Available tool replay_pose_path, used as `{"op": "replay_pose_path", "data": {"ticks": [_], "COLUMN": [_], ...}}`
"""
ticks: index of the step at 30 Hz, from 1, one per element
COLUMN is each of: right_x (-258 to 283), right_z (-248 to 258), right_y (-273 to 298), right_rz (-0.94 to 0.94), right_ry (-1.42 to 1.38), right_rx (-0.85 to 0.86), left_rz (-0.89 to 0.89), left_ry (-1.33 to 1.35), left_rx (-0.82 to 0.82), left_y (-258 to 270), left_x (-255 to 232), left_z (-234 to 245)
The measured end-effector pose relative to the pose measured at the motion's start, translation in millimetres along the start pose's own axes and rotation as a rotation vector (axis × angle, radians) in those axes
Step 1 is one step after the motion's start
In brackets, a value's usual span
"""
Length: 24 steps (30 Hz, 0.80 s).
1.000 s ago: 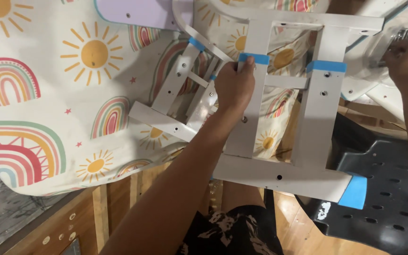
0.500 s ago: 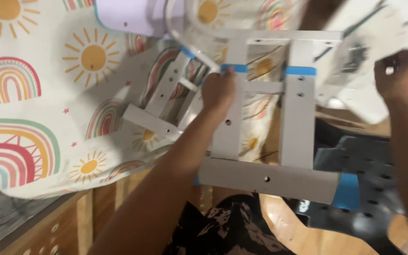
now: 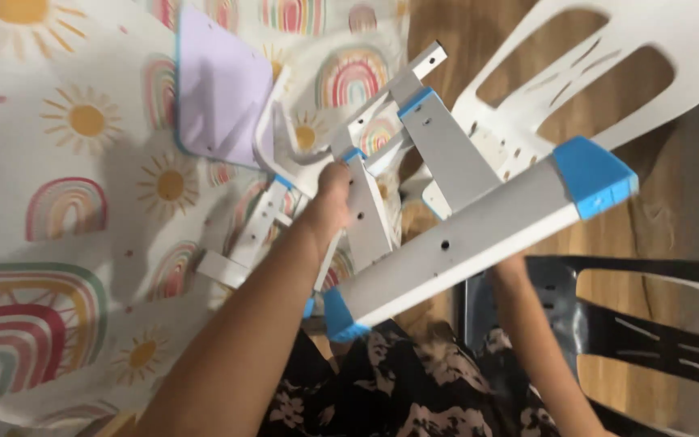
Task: The person sits on the floor and assembles a white chair frame, inserting screws into the pre-drilled holes of the frame and tightening them with a screwdriver, working on one side then the other.
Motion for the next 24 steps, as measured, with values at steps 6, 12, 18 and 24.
{"op": "replay_pose_path", "data": {"ticks": [6,12,18,24], "right_x": [60,100,118,149], "right_z": [-77,-120,-135,-153], "right_y": [-29,-54,-49,-51], "right_rz": [-0.008,-0.005,-0.057,0.021], "right_ry": [-0.196,-0.284,-0.306,-0.285], "right_rx": [0.05,0.075,0.07,0.096], "left_rz": [-0.021,-0.103,0.093,0.524], "left_ry": [-0.158,-0.153,0.127,0.514], "left_rx": [0.074,0.341,0.631,1.316], "left_y": [31,55,81,183], "left_x": [-36,-71,-74,-78], "left_z": [-6,-17,-23,-49]}}
Point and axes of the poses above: each hand's wrist, its own y-axis away from the middle knuckle, its own z-axis out of the back of the hand, x = y × z, the point moved 9 cm from there along -y, towards the middle knuckle, and after that the axes turned 2 degrees about -y, right-handed, at the moved point
